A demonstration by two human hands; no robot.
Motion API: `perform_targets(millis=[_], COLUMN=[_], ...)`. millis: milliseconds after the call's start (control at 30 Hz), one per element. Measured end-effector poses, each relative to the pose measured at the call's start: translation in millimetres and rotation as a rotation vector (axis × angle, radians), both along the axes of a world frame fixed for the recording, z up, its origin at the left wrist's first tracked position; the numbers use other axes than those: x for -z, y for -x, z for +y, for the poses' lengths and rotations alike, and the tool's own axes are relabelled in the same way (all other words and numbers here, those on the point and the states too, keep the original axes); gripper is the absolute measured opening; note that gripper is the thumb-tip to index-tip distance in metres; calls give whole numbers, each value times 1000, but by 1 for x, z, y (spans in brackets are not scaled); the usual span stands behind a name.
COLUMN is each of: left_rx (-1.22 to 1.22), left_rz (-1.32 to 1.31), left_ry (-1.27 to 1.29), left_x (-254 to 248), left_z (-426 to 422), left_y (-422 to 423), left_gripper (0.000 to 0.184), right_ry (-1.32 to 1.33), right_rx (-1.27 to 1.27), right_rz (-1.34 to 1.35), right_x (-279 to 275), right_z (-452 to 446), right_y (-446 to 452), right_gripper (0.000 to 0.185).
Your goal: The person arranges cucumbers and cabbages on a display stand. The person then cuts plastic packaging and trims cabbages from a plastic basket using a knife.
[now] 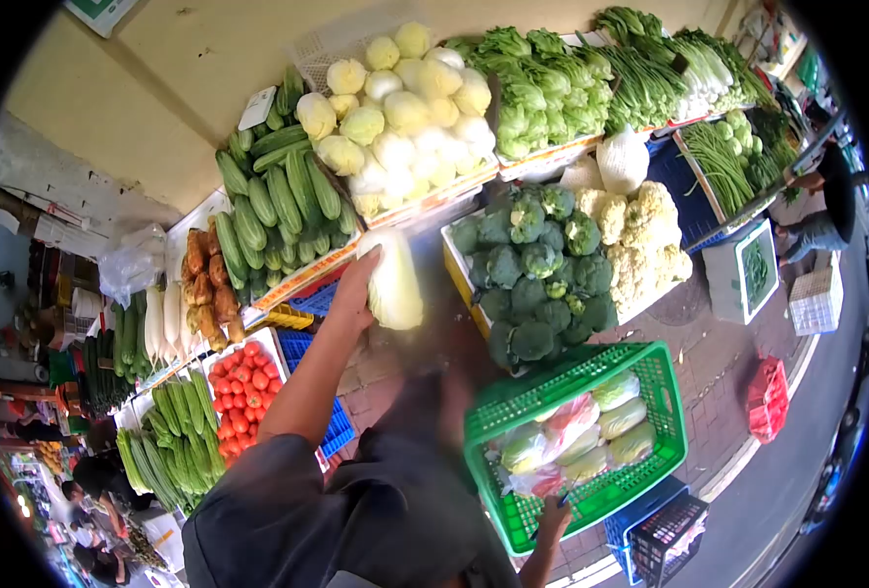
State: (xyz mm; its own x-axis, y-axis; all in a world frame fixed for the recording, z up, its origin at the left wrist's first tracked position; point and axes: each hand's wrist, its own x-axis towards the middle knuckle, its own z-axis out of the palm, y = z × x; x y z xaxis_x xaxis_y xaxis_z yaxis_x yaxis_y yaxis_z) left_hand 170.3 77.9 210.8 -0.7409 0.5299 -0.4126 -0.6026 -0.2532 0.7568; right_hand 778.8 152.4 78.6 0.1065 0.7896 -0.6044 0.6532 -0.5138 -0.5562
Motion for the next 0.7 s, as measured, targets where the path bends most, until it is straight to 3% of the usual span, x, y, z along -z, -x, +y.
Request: perform_targets(millis=[67, 167, 200, 233, 367, 467, 567, 700], left_rx=[-38, -61, -70, -80, -4, 41, 90, 113], left_rz=[28, -14, -27, -34, -62, -29, -104, 74], left_ry=[-3, -6, -4, -5, -46, -122, -134, -64], left_x=[0, 8, 6, 4, -4, 5, 23, -2], left_z=[10, 18, 21, 23, 31, 39, 42, 43], left_y=[44, 77, 79, 82, 48, 17, -5, -14], left_gripper=[45, 46, 45, 44, 38, 39, 50, 56], right_ry=[47, -212, -55, -89, -158, -109, -49, 22], right_rx=[2, -362, -13, -5, -40, -266, -490, -532], right_rz=[-32, -21, 116, 168, 272, 541, 788, 991], right_x=[-17, 7, -19, -45, -101, -111, -124, -126], right_z=[-4, 2, 9, 13, 31, 45, 47, 40], right_y=[33, 40, 83, 120, 230, 302, 372, 423], right_gripper=[26, 27, 28, 28, 34, 50, 70, 74])
